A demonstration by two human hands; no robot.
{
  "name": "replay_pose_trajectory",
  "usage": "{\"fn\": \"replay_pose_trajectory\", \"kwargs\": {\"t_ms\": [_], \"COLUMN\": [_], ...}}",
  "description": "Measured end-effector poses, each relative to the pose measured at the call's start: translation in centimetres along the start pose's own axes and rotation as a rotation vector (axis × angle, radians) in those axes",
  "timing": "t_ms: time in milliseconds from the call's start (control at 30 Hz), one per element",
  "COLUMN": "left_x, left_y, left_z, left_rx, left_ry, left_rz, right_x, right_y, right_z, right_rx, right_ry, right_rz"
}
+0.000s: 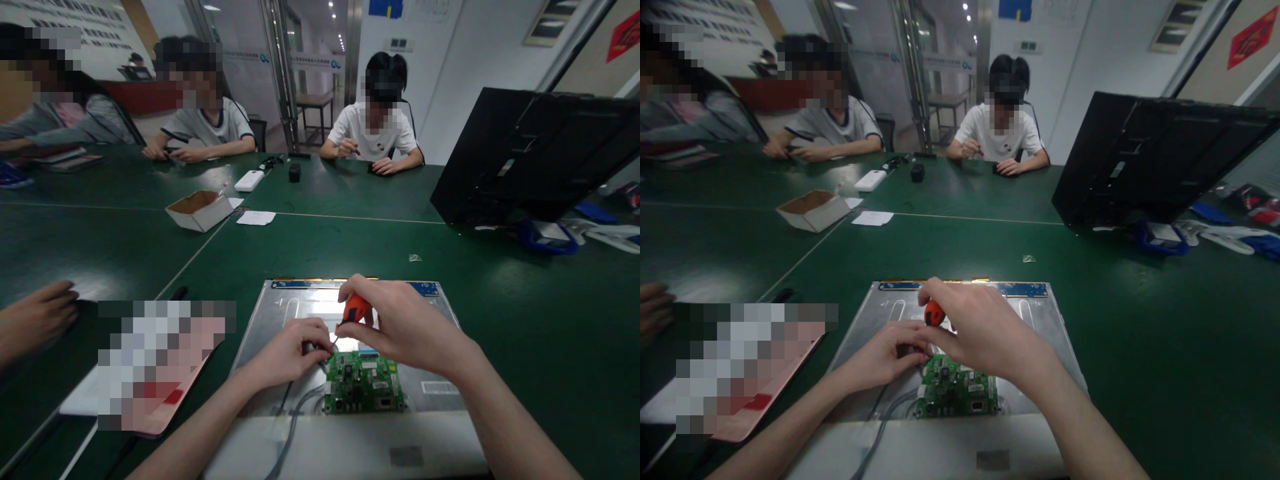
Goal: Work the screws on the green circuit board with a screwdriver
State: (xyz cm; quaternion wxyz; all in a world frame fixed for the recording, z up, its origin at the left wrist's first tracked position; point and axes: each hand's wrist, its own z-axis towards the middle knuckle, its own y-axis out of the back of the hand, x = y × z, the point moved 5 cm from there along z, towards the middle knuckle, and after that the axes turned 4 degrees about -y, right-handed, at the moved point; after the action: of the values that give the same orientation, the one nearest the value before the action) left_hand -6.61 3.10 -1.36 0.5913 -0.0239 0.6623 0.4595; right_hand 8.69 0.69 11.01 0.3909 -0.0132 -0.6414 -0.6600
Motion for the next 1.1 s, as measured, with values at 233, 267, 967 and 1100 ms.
{"fn": "replay_pose_trajectory", "kwargs": {"t_ms": [233,267,967,1100], "left_x": [0.2,0.2,0.1,0.2], "left_y": [0.0,0.0,0.0,0.0], "left_z": [0.0,-0.1,-0.2,-0.1], "left_rx": [-0.005,-0.007,0.007,-0.004], "left_ry": [0.007,0.010,-0.013,-0.004], "left_rz": [0.024,0.027,0.034,0.079], "right_x": [-0.1,0.0,0.6,0.9], "right_y": [-1.3,-1.4,-1.8,-1.9], "right_z": [0.7,0.7,0.7,0.6], "right_rx": [0.063,0.067,0.042,0.052], "right_ry": [-0.004,0.001,0.066,0.094], "right_rz": [-0.156,-0.166,-0.196,-0.229]}}
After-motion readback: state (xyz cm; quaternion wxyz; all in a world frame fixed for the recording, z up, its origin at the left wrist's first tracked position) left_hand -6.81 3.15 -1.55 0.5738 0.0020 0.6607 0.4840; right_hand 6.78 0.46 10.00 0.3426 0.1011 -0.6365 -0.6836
